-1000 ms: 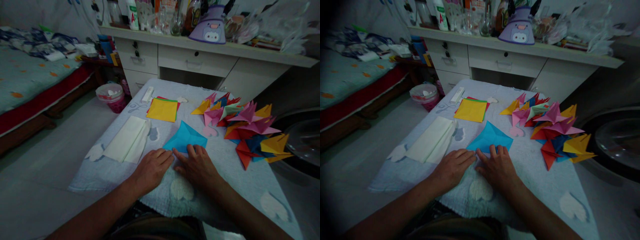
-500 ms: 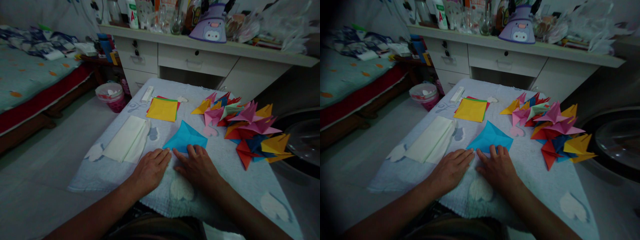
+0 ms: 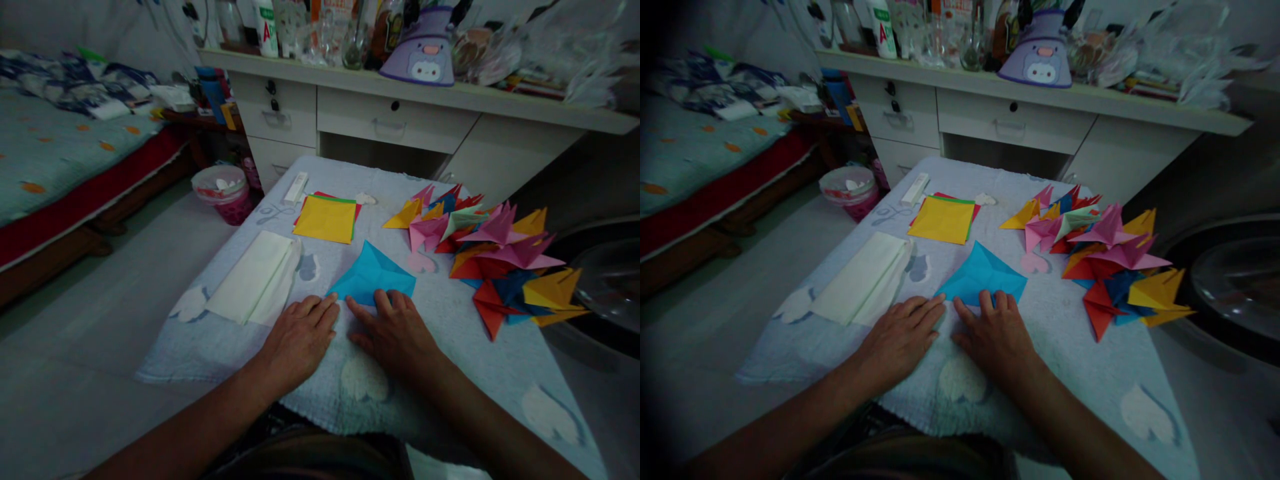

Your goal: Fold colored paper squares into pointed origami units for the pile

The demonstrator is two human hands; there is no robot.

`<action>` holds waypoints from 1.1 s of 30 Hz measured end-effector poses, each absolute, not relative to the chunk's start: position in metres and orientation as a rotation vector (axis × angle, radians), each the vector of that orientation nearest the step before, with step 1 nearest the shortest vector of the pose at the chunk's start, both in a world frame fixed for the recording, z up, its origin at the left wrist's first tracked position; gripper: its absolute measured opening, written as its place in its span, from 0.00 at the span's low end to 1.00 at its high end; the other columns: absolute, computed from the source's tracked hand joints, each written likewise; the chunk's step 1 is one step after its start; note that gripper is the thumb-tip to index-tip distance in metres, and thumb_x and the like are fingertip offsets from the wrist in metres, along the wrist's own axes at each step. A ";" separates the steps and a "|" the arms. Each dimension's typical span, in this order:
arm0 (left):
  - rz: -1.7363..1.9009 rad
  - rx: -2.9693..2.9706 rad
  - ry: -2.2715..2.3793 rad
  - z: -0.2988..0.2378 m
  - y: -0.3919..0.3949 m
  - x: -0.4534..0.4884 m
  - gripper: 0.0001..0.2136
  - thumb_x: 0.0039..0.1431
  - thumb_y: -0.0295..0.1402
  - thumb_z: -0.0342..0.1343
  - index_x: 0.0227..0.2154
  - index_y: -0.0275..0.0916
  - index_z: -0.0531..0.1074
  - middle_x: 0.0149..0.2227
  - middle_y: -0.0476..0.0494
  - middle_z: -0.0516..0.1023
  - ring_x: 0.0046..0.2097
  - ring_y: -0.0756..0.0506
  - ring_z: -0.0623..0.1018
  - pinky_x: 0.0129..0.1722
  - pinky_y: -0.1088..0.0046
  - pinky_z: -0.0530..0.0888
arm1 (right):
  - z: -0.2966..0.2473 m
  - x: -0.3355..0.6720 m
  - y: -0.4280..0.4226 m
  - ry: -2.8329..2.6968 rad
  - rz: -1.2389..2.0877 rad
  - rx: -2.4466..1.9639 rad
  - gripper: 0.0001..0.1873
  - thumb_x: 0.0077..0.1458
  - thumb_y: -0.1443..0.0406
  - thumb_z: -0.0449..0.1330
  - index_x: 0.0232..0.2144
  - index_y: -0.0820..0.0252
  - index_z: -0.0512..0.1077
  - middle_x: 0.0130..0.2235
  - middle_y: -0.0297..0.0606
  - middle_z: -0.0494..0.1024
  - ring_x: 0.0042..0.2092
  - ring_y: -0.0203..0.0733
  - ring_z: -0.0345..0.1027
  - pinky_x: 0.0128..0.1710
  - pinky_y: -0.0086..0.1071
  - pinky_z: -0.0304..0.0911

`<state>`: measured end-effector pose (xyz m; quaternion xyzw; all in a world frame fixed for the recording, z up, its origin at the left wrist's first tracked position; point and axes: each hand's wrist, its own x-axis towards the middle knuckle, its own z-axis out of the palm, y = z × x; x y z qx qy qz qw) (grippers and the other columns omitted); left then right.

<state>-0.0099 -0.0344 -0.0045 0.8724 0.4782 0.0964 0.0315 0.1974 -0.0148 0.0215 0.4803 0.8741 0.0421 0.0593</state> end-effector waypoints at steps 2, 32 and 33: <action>0.360 2.683 1.507 -0.006 -0.036 -0.011 0.14 0.63 0.32 0.52 0.51 0.39 0.66 0.61 0.41 0.67 0.54 0.39 0.70 0.50 0.57 0.73 | 0.021 0.197 -0.015 2.656 0.131 1.454 0.33 0.58 0.45 0.54 0.63 0.42 0.60 0.46 0.49 0.70 0.46 0.56 0.62 0.45 0.48 0.57; 0.268 1.914 1.564 0.019 0.041 -0.013 0.04 0.50 0.32 0.60 0.30 0.39 0.75 0.32 0.48 0.76 0.34 0.47 0.74 0.32 0.73 0.64 | 0.019 0.193 -0.005 2.868 -0.141 1.475 0.22 0.60 0.58 0.58 0.55 0.56 0.71 0.54 0.47 0.71 0.52 0.56 0.61 0.49 0.48 0.59; 0.232 1.901 1.548 0.021 0.043 -0.013 0.04 0.50 0.32 0.60 0.29 0.38 0.75 0.30 0.48 0.76 0.33 0.48 0.74 0.32 0.74 0.63 | 0.017 0.193 -0.004 2.890 -0.173 1.454 0.21 0.60 0.59 0.57 0.54 0.58 0.71 0.54 0.47 0.71 0.52 0.54 0.61 0.49 0.46 0.60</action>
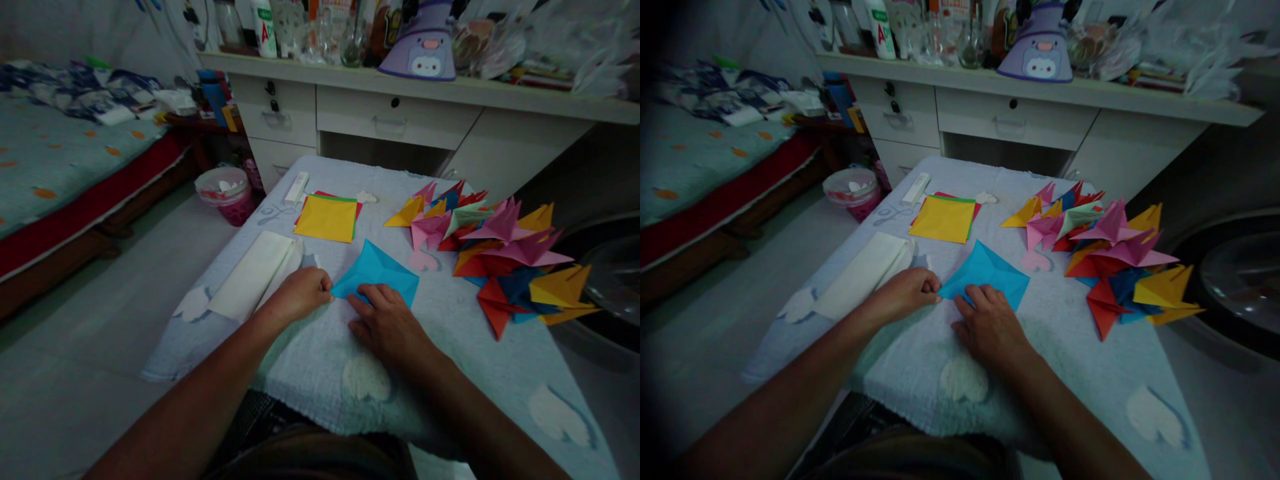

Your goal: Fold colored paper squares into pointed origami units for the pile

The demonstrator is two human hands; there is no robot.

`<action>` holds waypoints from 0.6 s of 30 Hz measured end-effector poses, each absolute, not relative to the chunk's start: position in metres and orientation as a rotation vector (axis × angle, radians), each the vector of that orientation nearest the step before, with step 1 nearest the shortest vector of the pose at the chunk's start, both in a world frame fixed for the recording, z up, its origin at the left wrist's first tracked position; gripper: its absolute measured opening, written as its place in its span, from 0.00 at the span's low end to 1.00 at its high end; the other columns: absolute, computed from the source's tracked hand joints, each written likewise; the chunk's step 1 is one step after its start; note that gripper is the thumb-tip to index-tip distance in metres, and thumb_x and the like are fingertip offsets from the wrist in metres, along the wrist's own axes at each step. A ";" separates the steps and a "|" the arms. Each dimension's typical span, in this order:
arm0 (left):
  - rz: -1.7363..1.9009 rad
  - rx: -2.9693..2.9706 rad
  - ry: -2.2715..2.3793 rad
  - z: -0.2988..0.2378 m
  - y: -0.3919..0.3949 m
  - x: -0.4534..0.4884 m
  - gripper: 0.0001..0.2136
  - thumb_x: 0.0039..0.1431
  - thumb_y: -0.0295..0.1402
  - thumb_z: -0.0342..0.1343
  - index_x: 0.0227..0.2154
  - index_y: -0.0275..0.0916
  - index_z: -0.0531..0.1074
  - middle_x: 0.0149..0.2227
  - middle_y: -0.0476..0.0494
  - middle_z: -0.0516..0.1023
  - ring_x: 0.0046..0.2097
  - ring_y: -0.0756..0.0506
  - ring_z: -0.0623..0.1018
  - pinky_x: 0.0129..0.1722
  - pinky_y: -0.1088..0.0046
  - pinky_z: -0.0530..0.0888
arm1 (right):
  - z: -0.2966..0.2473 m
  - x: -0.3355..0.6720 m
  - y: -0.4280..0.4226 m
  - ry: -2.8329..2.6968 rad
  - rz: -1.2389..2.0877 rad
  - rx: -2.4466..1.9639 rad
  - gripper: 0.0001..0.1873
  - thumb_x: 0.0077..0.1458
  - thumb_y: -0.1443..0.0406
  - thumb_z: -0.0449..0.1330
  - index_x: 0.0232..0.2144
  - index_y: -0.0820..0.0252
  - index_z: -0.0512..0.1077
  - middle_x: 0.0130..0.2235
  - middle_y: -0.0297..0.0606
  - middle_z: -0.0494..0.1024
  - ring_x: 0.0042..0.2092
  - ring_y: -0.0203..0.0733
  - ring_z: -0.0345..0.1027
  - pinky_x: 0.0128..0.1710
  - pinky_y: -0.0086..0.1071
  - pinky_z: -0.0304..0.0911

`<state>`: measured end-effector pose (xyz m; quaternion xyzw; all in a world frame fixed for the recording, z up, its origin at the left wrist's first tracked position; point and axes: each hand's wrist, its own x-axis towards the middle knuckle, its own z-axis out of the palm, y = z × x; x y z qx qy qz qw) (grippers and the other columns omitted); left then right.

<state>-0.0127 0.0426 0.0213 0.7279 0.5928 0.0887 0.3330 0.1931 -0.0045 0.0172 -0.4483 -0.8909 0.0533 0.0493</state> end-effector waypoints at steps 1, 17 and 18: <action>0.190 1.891 1.536 0.023 0.045 -0.013 0.04 0.50 0.32 0.60 0.28 0.38 0.75 0.29 0.49 0.76 0.32 0.48 0.73 0.31 0.74 0.63 | 0.016 0.193 -0.004 -2.712 0.182 -1.342 0.21 0.61 0.60 0.57 0.54 0.60 0.71 0.53 0.47 0.72 0.51 0.53 0.61 0.49 0.46 0.60; -0.086 1.918 1.435 0.035 0.066 -0.012 0.08 0.49 0.32 0.56 0.28 0.36 0.78 0.26 0.48 0.78 0.28 0.50 0.72 0.27 0.75 0.61 | 0.007 0.199 -0.003 -2.723 0.144 -1.233 0.28 0.62 0.50 0.52 0.61 0.50 0.64 0.55 0.50 0.68 0.52 0.55 0.59 0.49 0.48 0.57; -0.089 1.922 1.423 0.035 0.067 -0.013 0.08 0.49 0.32 0.56 0.28 0.36 0.79 0.26 0.48 0.78 0.28 0.50 0.72 0.27 0.76 0.61 | 0.007 0.199 -0.004 -2.728 0.135 -1.237 0.29 0.62 0.49 0.51 0.62 0.49 0.63 0.55 0.50 0.68 0.52 0.56 0.59 0.49 0.49 0.57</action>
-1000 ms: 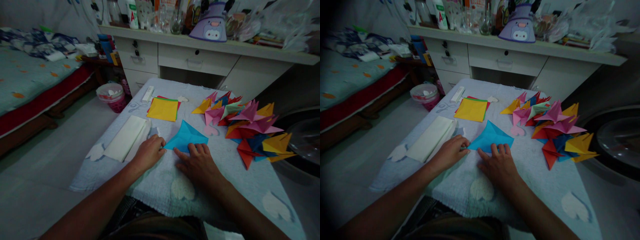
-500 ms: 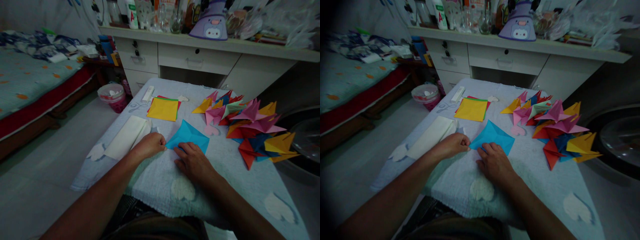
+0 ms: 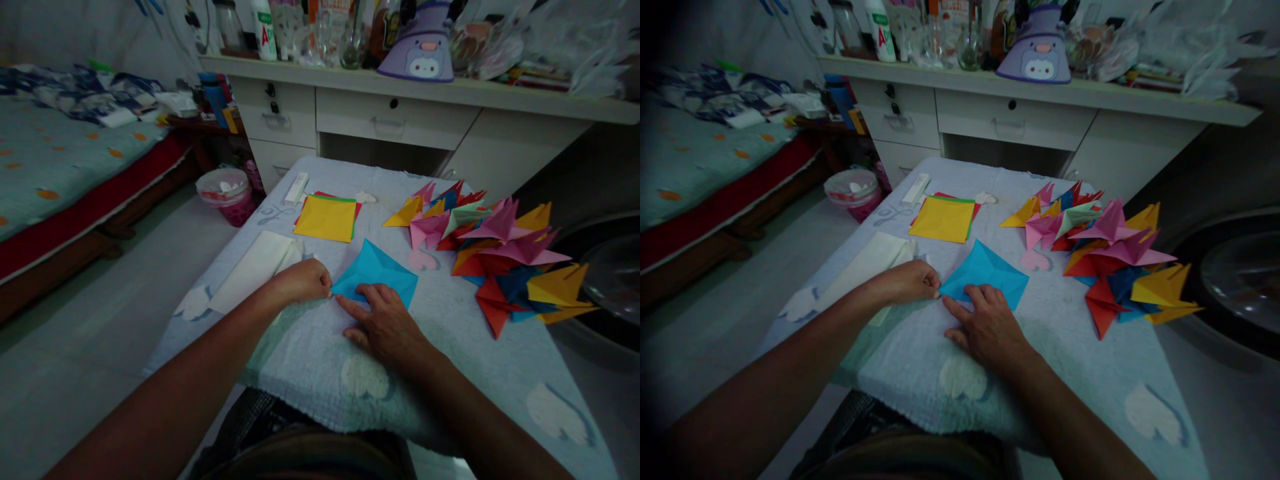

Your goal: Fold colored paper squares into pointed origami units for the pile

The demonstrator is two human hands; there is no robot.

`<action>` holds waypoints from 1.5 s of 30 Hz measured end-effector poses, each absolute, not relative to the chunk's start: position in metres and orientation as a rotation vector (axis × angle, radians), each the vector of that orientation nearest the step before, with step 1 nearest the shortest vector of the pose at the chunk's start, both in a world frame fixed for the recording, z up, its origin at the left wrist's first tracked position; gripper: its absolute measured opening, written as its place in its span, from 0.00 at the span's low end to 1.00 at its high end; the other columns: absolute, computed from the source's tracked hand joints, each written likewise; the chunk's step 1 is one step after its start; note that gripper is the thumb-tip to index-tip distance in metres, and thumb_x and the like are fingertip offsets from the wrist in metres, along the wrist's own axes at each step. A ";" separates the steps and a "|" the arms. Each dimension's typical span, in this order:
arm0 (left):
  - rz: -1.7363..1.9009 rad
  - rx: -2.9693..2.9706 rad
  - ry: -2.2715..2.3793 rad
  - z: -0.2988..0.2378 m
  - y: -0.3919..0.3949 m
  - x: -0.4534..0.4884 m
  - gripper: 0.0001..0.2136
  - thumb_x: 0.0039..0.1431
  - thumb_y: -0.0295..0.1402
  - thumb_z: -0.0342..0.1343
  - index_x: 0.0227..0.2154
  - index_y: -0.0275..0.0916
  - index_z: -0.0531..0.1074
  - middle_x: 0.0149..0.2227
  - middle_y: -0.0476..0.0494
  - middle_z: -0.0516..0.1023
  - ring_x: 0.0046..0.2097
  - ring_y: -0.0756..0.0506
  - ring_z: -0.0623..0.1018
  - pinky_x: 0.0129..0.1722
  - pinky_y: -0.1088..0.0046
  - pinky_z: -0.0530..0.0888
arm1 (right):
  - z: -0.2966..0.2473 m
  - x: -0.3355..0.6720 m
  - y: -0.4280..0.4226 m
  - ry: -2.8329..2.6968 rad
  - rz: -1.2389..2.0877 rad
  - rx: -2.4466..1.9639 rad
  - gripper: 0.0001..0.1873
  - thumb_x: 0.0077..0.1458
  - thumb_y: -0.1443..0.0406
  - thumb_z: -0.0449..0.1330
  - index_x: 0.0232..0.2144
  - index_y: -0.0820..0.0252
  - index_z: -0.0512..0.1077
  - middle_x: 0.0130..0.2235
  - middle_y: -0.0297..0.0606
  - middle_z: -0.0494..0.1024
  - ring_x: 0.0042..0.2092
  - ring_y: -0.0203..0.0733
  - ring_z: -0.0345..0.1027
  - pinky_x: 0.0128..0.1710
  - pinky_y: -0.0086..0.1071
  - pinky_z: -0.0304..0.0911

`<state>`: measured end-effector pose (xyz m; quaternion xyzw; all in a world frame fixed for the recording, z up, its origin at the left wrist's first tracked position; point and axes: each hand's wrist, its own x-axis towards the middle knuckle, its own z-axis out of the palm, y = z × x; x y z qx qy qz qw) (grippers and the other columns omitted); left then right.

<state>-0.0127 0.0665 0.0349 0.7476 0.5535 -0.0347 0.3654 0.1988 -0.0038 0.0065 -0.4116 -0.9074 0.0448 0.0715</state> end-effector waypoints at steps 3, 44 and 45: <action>-0.101 1.933 1.397 0.034 0.069 -0.014 0.08 0.49 0.33 0.56 0.28 0.36 0.79 0.26 0.48 0.78 0.28 0.50 0.72 0.26 0.76 0.61 | 0.006 0.197 -0.005 -2.738 0.123 -1.255 0.30 0.62 0.47 0.49 0.62 0.47 0.63 0.54 0.51 0.67 0.51 0.57 0.59 0.49 0.49 0.56; 0.073 2.821 1.437 0.009 -0.010 -0.021 0.13 0.68 0.32 0.45 0.51 0.40 0.69 0.39 0.43 0.74 0.42 0.42 0.71 0.42 0.65 0.70 | 0.006 0.191 -0.006 -2.714 0.086 -1.301 0.32 0.60 0.45 0.51 0.61 0.50 0.64 0.54 0.51 0.68 0.51 0.57 0.58 0.49 0.49 0.55; 0.071 2.821 1.444 0.007 -0.011 -0.022 0.13 0.68 0.32 0.45 0.51 0.40 0.69 0.40 0.43 0.74 0.43 0.42 0.71 0.42 0.65 0.69 | 0.006 0.191 -0.006 -2.716 0.091 -1.304 0.32 0.60 0.45 0.51 0.61 0.50 0.64 0.53 0.51 0.68 0.51 0.57 0.58 0.49 0.49 0.55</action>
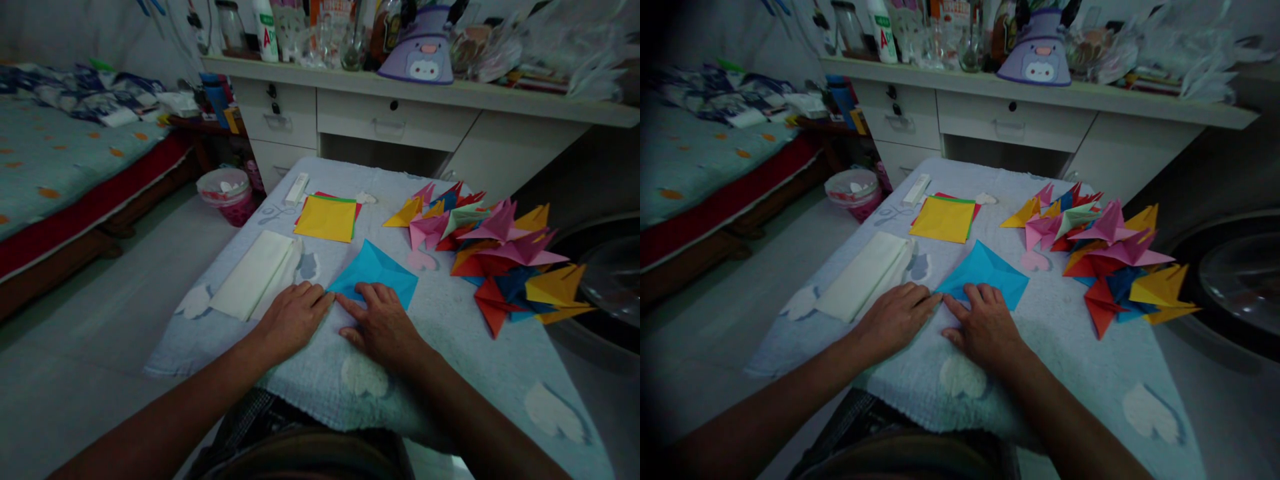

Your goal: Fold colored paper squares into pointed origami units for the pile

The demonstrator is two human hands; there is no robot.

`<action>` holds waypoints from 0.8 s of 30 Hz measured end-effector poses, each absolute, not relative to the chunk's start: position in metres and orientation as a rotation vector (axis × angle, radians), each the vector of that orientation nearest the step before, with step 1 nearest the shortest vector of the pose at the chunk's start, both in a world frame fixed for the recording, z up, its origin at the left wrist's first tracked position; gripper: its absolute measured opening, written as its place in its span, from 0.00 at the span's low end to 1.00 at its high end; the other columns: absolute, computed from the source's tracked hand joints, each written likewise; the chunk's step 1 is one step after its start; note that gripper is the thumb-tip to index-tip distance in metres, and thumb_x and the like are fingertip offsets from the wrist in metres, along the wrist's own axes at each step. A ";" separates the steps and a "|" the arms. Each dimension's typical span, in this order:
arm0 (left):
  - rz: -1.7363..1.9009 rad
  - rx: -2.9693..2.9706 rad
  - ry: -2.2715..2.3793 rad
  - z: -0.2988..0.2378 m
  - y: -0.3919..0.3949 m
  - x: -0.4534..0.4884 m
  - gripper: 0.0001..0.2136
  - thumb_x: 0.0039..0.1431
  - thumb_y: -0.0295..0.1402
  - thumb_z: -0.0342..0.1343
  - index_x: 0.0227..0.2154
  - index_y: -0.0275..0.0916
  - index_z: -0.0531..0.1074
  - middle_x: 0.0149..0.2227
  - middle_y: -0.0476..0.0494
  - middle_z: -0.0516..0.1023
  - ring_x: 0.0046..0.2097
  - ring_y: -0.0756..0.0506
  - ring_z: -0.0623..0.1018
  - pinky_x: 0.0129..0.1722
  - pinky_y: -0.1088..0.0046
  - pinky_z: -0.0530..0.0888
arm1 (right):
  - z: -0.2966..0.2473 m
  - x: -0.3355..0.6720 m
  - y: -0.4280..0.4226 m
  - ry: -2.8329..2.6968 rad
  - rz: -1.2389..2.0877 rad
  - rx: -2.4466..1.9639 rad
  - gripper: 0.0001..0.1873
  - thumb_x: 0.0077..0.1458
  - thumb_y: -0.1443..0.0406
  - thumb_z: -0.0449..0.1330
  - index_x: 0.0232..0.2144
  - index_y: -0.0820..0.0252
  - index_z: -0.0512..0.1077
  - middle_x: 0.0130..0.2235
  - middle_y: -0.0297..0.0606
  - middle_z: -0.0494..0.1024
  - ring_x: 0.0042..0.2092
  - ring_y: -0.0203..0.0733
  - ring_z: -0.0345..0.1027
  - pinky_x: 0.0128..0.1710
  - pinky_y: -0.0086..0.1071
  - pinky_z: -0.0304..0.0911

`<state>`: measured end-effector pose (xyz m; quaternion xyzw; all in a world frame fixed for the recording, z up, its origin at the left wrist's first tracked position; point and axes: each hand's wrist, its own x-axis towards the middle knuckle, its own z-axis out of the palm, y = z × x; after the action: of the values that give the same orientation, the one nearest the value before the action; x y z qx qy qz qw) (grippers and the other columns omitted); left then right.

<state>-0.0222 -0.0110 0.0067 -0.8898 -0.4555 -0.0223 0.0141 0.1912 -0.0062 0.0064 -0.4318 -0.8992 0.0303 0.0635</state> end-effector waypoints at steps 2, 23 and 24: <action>-0.072 -2.770 -1.406 0.004 -0.011 -0.025 0.13 0.68 0.32 0.45 0.52 0.40 0.68 0.40 0.43 0.73 0.43 0.42 0.71 0.42 0.65 0.69 | 0.007 0.192 -0.006 -2.717 0.101 -1.308 0.32 0.60 0.45 0.50 0.61 0.50 0.64 0.54 0.51 0.68 0.51 0.57 0.58 0.49 0.49 0.55; -0.681 -2.938 -1.314 -0.018 -0.017 0.002 0.27 0.63 0.21 0.45 0.64 0.36 0.49 0.57 0.36 0.70 0.57 0.43 0.70 0.57 0.61 0.69 | 0.009 0.193 -0.013 -2.699 0.156 -1.316 0.32 0.59 0.47 0.54 0.57 0.62 0.67 0.58 0.50 0.69 0.56 0.57 0.60 0.56 0.51 0.56; -0.691 -2.952 -1.326 -0.019 -0.017 0.003 0.28 0.63 0.21 0.45 0.65 0.35 0.48 0.56 0.36 0.71 0.57 0.43 0.71 0.56 0.62 0.70 | 0.010 0.194 -0.014 -2.703 0.158 -1.316 0.32 0.59 0.48 0.55 0.58 0.63 0.67 0.58 0.51 0.69 0.56 0.57 0.60 0.56 0.52 0.56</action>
<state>0.0032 -0.0171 -0.0193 -0.8889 -0.3994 -0.2082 -0.0837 0.1943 -0.0137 0.0096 -0.4363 -0.8959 0.0524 0.0657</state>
